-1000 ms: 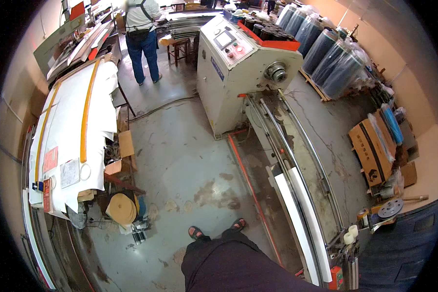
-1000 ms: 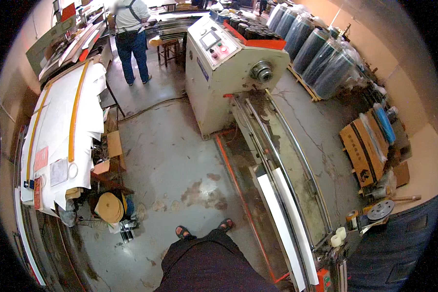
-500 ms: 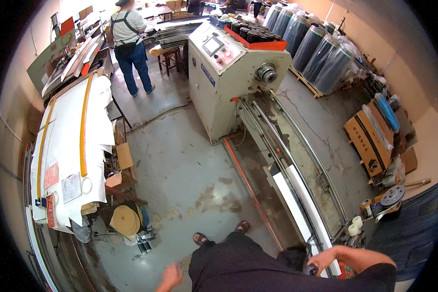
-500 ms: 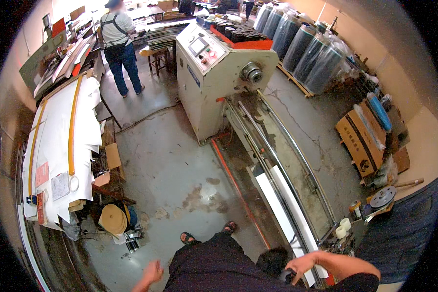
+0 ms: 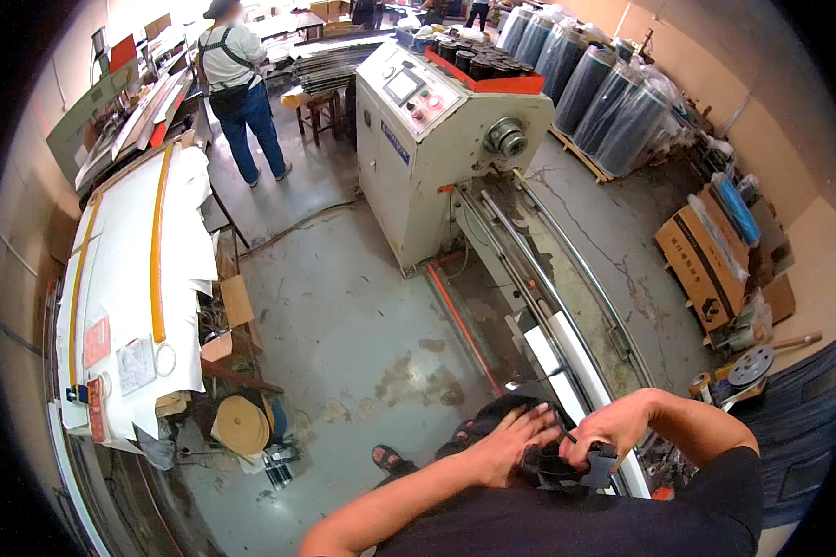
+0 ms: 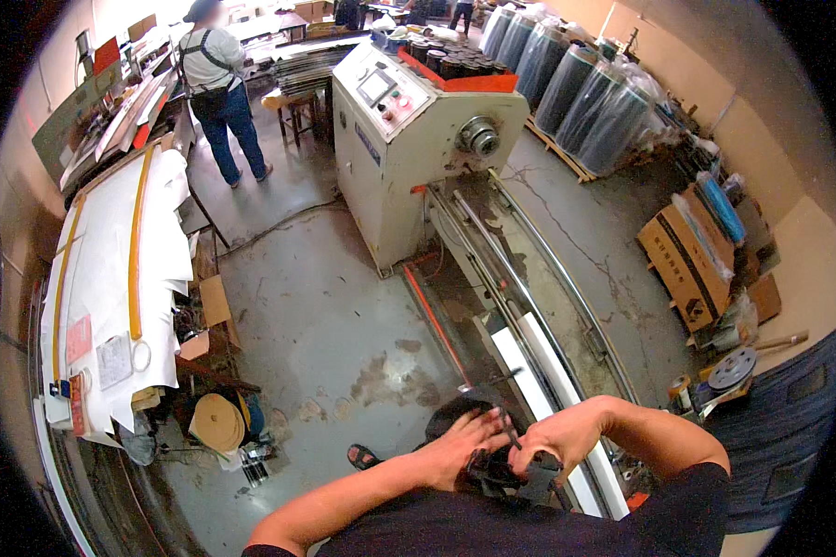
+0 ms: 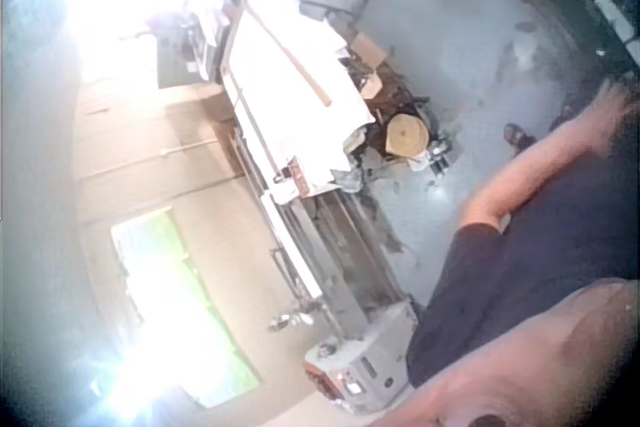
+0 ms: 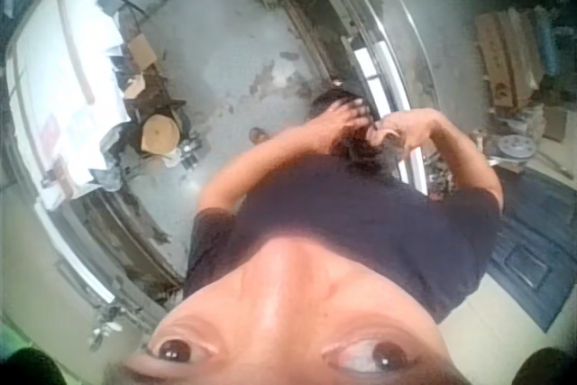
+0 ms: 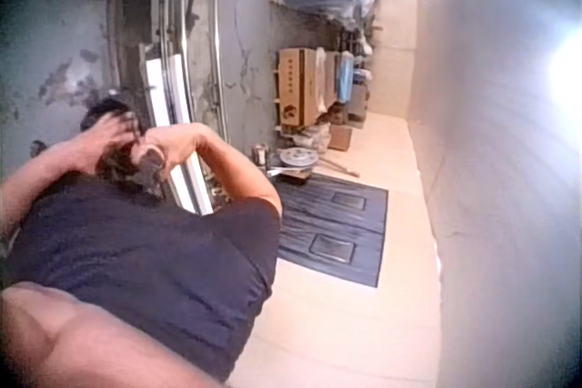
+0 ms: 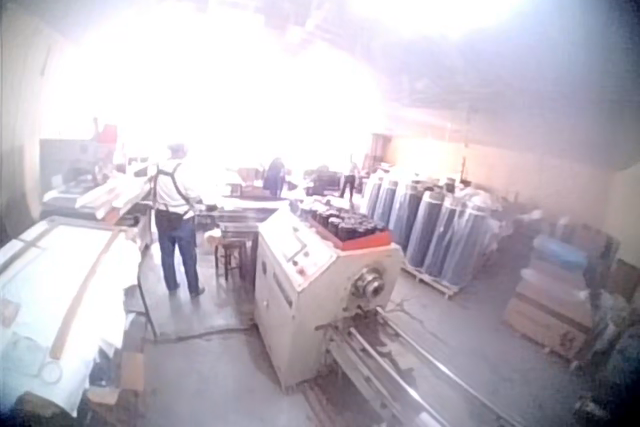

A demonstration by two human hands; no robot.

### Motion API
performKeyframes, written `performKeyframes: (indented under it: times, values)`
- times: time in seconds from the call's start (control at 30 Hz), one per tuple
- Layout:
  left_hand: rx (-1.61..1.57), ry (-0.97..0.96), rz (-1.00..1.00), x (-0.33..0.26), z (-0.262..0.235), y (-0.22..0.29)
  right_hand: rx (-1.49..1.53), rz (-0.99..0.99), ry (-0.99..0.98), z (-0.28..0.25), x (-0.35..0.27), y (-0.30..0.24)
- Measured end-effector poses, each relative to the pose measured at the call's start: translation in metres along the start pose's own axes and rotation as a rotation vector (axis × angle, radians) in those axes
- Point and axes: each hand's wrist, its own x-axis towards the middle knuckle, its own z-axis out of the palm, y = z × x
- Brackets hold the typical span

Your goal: The person repeatedly places long metal rods into a wrapping machine, operates the machine to apply a white protective sleeve, and removes the wrapped rods. The person stacks the finished rods and retrieves new ones from a nearby pile to continue the process.

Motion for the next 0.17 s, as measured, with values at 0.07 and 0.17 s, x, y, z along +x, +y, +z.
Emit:
performKeyframes:
  times: [0.07,0.17]
  values:
    - [0.075,0.031,0.056,-0.012,0.019,-0.005,-0.028,-0.032,-0.013,-0.008,0.012,-0.014]
    - [-0.092,0.065,0.005,-0.01,0.022,-0.005,-0.056,-0.026,-0.105,-0.017,0.019,-0.005]
